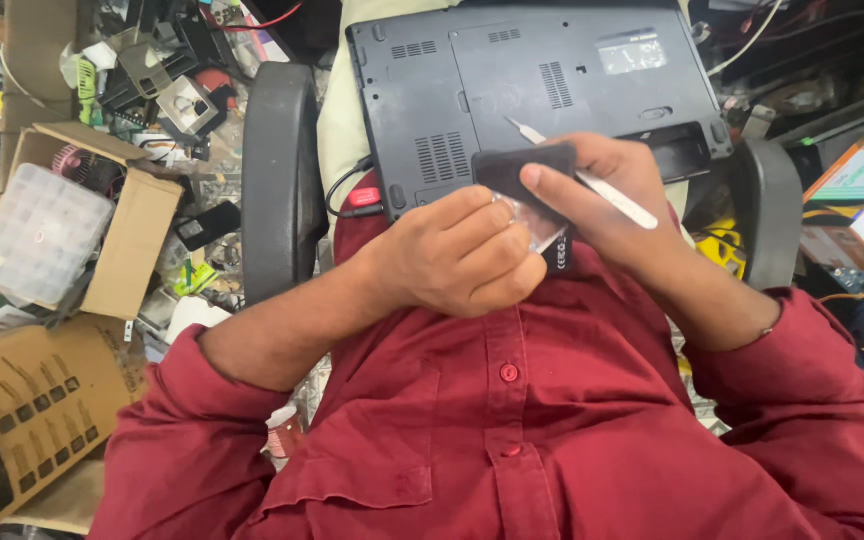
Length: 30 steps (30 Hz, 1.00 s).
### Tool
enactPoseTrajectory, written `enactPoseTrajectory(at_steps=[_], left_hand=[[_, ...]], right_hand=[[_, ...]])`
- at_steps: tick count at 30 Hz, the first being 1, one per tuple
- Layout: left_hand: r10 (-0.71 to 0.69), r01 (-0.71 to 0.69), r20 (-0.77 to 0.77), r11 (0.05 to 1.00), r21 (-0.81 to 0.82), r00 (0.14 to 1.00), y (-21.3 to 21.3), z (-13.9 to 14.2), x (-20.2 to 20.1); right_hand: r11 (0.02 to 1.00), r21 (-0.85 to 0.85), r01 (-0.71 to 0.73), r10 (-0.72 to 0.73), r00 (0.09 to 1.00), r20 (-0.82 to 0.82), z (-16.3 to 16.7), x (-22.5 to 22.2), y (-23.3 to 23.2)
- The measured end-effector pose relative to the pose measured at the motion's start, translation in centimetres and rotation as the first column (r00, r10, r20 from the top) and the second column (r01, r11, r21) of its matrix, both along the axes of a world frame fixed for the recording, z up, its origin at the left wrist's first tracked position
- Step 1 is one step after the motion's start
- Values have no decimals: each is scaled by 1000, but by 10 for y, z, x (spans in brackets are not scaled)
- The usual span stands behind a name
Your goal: The person closes a laptop resting on their lap, flips it over, removes and wipes the battery with a cloth, reinstalls the battery, and uses a screwdriver to unscrew and pry at the laptop's bottom panel.
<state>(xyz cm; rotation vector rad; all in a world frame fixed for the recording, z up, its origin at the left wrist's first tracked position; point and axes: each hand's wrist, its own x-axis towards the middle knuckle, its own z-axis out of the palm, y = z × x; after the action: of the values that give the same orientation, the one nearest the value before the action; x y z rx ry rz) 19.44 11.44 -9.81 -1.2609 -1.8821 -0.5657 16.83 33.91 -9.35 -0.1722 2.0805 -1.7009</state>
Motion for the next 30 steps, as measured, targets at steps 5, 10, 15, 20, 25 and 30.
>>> enactPoseTrajectory(at_steps=[5, 10, 15, 20, 25, 30], left_hand=[[1, -2, -20, 998, -63, 1000, 2, -5, 1], [-2, 0, -14, 996, -94, 1000, 8, -5, 7], [-19, 17, -15, 993, -116, 1000, 9, -3, 9], [-22, 19, -24, 992, -124, 999, 9, -3, 11], [-21, 17, -29, 992, -122, 999, 7, -1, 10], [7, -13, -44, 991, -134, 999, 5, 3, 13]], right_hand=[[970, -203, 131, -119, 990, 70, -8, -6, -3], [932, -285, 224, -198, 973, 115, -15, -12, 3], [902, -337, 268, -233, 962, 141, -14, -17, 9], [882, -358, 306, -266, 951, 158, -12, -27, 11], [847, -414, 332, -291, 943, 160, -25, -30, 22], [814, -413, 408, -353, 913, 206, -50, -40, 38]])
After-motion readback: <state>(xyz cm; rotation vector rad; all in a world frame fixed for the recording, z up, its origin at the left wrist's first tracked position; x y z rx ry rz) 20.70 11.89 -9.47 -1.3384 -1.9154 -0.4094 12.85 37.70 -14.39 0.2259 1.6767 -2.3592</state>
